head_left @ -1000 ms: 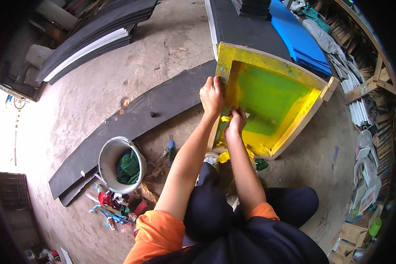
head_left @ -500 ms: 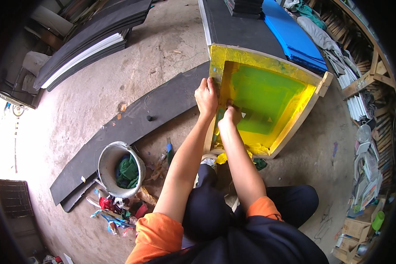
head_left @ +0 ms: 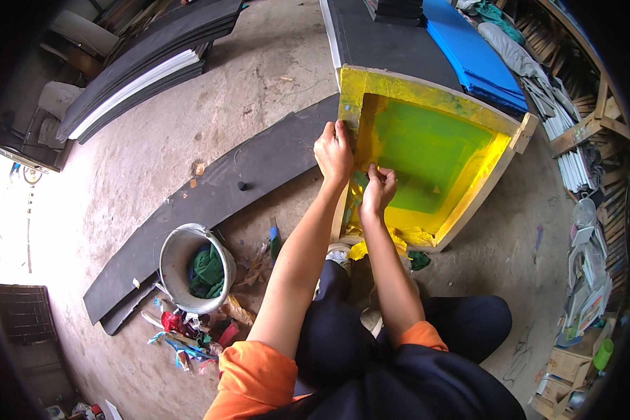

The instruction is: The person removes yellow paint from the edges of a wooden frame using a green cloth. They wipe the frame's edges and corners repeatedly, gathering the removed paint into a pile.

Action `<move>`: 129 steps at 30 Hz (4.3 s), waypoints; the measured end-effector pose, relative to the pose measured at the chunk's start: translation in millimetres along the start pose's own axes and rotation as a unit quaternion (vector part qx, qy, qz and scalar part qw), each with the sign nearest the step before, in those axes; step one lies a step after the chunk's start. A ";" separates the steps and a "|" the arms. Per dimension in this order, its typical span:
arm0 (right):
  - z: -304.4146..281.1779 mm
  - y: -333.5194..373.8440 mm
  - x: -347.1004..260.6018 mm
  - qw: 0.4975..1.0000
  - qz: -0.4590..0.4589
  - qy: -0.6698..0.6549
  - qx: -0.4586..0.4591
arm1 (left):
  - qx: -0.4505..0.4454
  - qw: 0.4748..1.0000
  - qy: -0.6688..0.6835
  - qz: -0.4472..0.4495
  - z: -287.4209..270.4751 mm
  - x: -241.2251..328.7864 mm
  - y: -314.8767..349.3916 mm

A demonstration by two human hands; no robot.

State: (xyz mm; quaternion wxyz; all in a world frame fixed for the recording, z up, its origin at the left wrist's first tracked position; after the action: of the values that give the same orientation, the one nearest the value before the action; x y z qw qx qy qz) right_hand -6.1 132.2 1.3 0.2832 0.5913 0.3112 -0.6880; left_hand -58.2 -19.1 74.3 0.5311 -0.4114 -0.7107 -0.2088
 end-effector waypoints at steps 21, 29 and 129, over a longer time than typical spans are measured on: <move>19.1 -10.4 -1.9 0.980 0.018 0.193 -0.048 | -0.008 1.000 -0.010 0.000 3.7 -9.5 -8.3; 19.2 -24.4 -6.7 0.959 -0.072 0.257 -0.094 | -0.001 1.000 0.006 0.023 6.3 -2.0 -5.1; 29.4 8.6 -21.0 0.931 0.307 -0.137 0.140 | 0.025 0.999 0.031 0.019 -19.9 -2.7 14.0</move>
State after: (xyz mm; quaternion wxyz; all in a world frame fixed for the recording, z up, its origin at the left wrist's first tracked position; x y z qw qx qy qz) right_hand -15.4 104.6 24.5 0.4346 0.5920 -0.0268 -0.6782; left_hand -35.0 -26.6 76.8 0.5669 -0.4046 -0.6911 -0.1930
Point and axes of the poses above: each hand's wrist, its own y-axis away from the middle knuckle, its own z-axis out of the palm, x = y × z, the point moved 7 cm from there along -y, towards the middle knuckle, and after that the axes turned 9 degrees about -z, right-handed, at the moved point
